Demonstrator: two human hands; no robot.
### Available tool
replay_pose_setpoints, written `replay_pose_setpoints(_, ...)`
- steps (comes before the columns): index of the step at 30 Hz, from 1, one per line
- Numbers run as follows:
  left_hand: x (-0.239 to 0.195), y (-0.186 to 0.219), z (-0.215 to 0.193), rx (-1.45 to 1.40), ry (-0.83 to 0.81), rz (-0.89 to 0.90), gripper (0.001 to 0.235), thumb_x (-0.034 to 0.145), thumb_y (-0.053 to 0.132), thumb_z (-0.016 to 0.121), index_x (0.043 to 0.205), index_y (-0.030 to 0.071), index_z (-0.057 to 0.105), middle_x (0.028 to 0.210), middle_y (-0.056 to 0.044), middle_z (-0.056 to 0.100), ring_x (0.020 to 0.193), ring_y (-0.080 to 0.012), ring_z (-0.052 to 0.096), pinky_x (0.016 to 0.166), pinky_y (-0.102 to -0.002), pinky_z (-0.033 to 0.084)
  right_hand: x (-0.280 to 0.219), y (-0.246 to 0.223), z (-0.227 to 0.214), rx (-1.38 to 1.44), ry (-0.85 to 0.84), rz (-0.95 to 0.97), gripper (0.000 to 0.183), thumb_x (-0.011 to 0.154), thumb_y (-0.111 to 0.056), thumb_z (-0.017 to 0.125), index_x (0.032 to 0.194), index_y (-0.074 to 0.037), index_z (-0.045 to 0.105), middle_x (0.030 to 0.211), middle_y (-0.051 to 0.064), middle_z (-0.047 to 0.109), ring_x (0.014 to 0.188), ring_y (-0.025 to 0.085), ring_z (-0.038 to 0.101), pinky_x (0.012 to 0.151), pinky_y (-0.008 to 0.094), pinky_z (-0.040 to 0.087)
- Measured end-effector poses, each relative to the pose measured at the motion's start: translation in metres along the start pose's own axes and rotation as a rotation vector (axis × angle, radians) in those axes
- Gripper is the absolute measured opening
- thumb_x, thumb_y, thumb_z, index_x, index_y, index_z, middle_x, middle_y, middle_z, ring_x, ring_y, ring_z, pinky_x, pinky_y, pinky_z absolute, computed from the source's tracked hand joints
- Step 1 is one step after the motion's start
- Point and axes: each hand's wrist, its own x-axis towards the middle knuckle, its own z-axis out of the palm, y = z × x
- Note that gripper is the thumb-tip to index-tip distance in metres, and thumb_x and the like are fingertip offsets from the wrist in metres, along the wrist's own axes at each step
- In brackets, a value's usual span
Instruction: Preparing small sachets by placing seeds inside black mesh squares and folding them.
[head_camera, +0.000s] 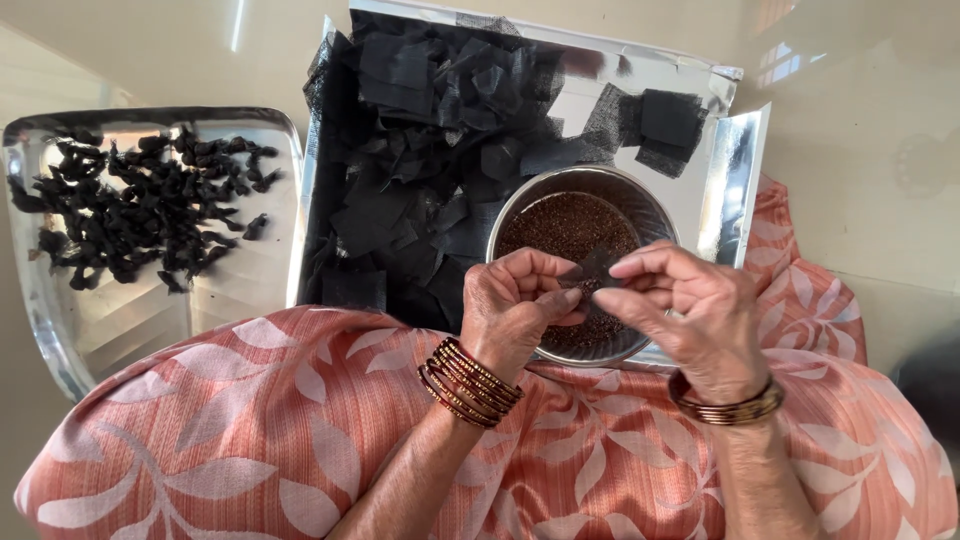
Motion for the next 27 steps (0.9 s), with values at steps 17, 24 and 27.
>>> replay_pose_setpoints(17,0.003,-0.012,-0.003,-0.001,0.076,-0.052,0.013,0.086,-0.013,0.066,0.097,-0.010,0.071,0.082,-0.013,0.075,0.067,-0.0145,0.073,0.062,-0.027,0.067,-0.001,0.002,0.016,0.246,0.000,0.177,0.042,0.082,0.011,0.065,0.123,0.002,0.057,0.103,0.008,0.073,0.091,0.008,0.071,0.079,0.022,0.060)
replay_pose_setpoints(24,0.005,-0.008,-0.001,0.086,0.117,-0.069,0.004,0.087,-0.005,0.072,0.091,-0.006,0.072,0.077,-0.012,0.075,0.063,-0.0134,0.073,0.056,-0.026,0.066,-0.003,0.015,0.003,0.321,-0.071,0.188,0.040,0.089,0.007,0.069,0.129,0.004,0.063,0.105,0.014,0.077,0.086,0.009,0.070,0.077,0.021,0.059)
replay_pose_setpoints(27,0.003,-0.002,0.002,0.215,0.130,-0.024,0.006,0.085,-0.004,0.077,0.087,-0.007,0.072,0.075,-0.012,0.075,0.059,-0.0141,0.071,0.052,-0.025,0.062,0.002,0.005,0.003,0.277,-0.074,0.188,0.042,0.088,0.002,0.073,0.129,0.004,0.064,0.100,0.014,0.079,0.083,0.010,0.073,0.075,0.022,0.060)
